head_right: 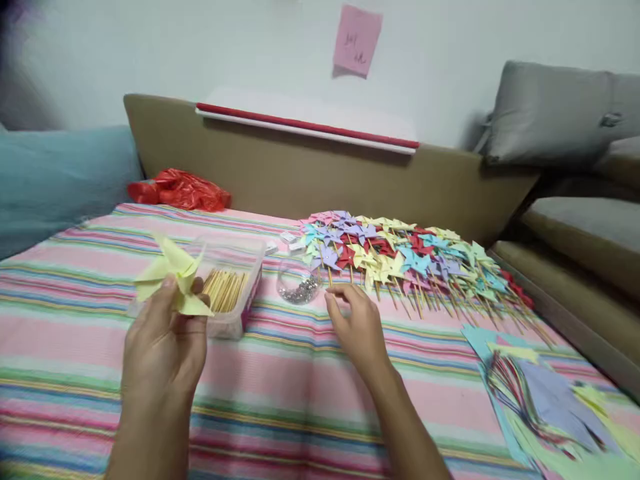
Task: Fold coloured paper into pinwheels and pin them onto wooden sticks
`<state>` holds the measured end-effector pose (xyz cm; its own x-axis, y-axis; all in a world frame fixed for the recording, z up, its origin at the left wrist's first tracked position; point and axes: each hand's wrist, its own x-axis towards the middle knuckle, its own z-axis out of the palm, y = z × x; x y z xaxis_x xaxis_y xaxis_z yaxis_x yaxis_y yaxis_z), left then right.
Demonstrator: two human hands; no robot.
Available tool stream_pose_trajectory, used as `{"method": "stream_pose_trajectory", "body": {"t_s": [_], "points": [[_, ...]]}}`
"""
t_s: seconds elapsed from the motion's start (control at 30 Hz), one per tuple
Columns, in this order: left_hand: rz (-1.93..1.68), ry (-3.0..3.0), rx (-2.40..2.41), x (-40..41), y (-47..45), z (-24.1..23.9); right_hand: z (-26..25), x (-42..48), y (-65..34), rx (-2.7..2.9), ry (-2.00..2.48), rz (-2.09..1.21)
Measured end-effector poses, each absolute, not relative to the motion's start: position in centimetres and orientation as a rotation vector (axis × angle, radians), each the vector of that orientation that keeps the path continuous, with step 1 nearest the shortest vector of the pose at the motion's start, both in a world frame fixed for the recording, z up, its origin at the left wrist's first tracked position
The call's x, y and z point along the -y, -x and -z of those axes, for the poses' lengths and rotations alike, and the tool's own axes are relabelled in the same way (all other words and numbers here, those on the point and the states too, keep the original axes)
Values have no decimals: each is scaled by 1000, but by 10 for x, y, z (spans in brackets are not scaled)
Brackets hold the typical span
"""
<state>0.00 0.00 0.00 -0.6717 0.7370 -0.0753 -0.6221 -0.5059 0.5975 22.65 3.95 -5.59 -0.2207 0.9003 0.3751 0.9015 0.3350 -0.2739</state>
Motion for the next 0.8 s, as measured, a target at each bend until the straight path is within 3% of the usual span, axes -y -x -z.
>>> {"method": "stream_pose_trajectory", "body": {"t_s": [0.3, 0.8], "points": [[-2195, -366, -970, 1, 11, 18, 35, -180, -188, 2783, 1418, -69], [-2162, -446, -1062, -7, 12, 24, 38, -194, -172, 3075, 1524, 101]]}}
